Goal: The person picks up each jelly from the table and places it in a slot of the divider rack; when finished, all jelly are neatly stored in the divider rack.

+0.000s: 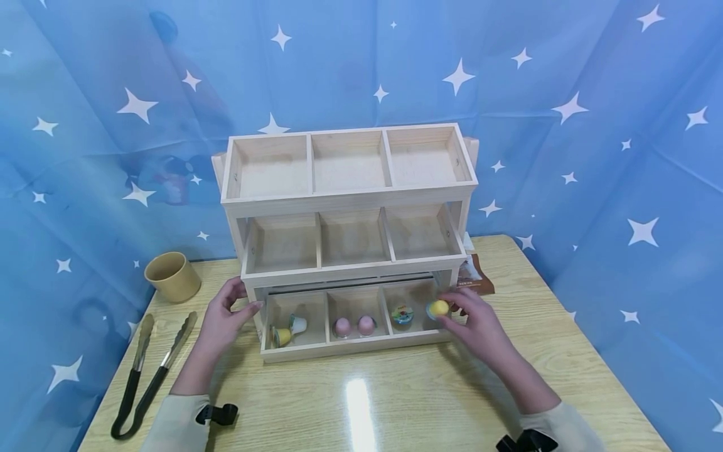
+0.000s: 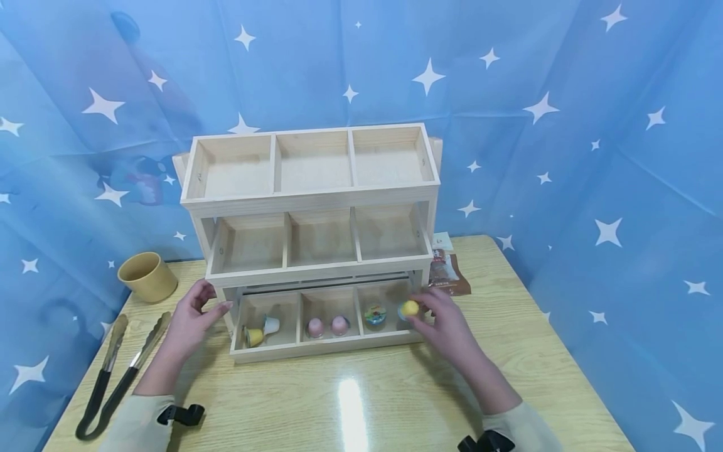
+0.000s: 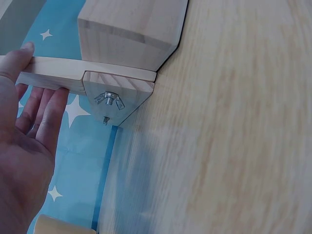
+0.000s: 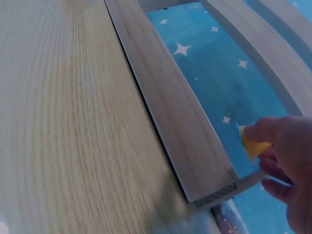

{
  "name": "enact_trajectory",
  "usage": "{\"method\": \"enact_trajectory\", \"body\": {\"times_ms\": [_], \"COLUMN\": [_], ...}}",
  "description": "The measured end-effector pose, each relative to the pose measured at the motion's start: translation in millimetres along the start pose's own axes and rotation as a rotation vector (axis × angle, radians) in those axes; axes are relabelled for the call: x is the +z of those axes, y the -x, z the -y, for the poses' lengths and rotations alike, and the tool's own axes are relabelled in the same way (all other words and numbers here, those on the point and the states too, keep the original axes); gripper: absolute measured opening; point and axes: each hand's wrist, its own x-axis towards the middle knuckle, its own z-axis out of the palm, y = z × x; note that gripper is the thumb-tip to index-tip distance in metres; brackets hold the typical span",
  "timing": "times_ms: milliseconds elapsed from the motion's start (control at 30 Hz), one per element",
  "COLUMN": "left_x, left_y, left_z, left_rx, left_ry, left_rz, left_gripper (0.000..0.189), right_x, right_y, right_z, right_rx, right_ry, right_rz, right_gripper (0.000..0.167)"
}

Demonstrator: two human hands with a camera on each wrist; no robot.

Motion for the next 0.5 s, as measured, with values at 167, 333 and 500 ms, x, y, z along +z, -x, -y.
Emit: {"method": "enact_trajectory", "body": {"times_ms": [167,333,500], "left_x": [-0.3,-0.4,-0.3], "left_y": [-0.5,-0.5,-0.4], "left_z": [-0.4,0.2,0.8], "left_rx": [-0.009,-0.018,-0.009], "left_ry": [-0.004,-0.002,-0.001], "left_rz": [-0.002,-0.005,-0.004], "left_gripper": [0.06,0.06,0.06], "right_x": [8,15,19], "right_y": [-5.9,-8.0,-9.8], "right_z": [0,2,5], "right_rx": [0.004,-0.001,0.03], "right_ry": [-0.008,0.01,0.063], "right_rz": [-0.004,0.002,0.035], "right_gripper": [0.035,0.035,0.035]}}
